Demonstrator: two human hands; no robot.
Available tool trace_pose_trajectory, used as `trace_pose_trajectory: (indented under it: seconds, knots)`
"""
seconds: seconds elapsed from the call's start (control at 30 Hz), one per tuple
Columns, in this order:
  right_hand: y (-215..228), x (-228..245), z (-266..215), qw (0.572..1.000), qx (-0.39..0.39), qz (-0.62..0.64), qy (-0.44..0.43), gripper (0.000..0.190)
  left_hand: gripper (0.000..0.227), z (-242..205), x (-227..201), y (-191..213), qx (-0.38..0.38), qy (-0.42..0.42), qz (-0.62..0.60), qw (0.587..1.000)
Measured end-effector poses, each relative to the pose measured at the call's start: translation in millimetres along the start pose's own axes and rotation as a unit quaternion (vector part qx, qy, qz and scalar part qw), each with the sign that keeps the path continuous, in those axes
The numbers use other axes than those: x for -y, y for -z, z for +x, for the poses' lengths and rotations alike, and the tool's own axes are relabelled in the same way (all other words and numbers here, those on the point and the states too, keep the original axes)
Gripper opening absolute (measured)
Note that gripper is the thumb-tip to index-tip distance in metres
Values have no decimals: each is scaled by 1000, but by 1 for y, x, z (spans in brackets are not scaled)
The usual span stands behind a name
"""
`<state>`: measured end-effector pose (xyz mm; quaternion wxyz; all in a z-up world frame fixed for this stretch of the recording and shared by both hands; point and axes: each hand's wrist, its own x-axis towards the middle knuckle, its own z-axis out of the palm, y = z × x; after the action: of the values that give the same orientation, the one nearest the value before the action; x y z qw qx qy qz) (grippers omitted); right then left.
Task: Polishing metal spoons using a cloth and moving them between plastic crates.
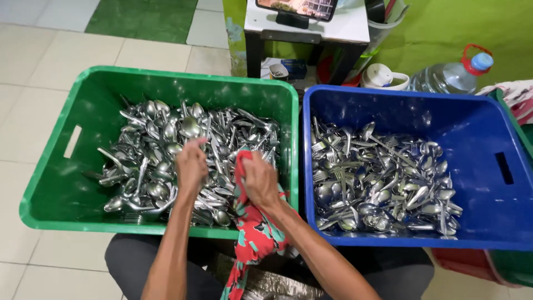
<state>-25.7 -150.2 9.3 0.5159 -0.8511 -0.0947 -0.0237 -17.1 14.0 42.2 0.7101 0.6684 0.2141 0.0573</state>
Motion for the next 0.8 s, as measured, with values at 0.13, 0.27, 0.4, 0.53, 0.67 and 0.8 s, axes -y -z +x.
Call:
trace_pose_trajectory:
  seconds: [0.13, 0.27, 0.4, 0.53, 0.67, 0.8]
  knots:
    - [-11, -26, 12, 975, -91, -98, 177, 41, 39, -18, 42, -2, 115, 32, -27, 992]
    - [-11, -21, 23, 949, -104, -180, 237, 29, 31, -61, 42, 4, 162, -42, 177, 970]
    - [9, -34, 44, 991, -63, -54, 103, 25, 40, -93, 1, 5, 165, -88, 314, 931]
    - [2, -41, 33, 986, -152, 3, 74, 23, 41, -78, 7, 2, 69, -20, 231, 970]
    - [-29, -63, 25, 961, -145, -83, 220, 12, 34, -82, 25, -16, 76, -57, 159, 983]
    - [-27, -30, 18, 972, -80, -68, 212, 8, 26, -68, 58, -23, 39, -120, 190, 974]
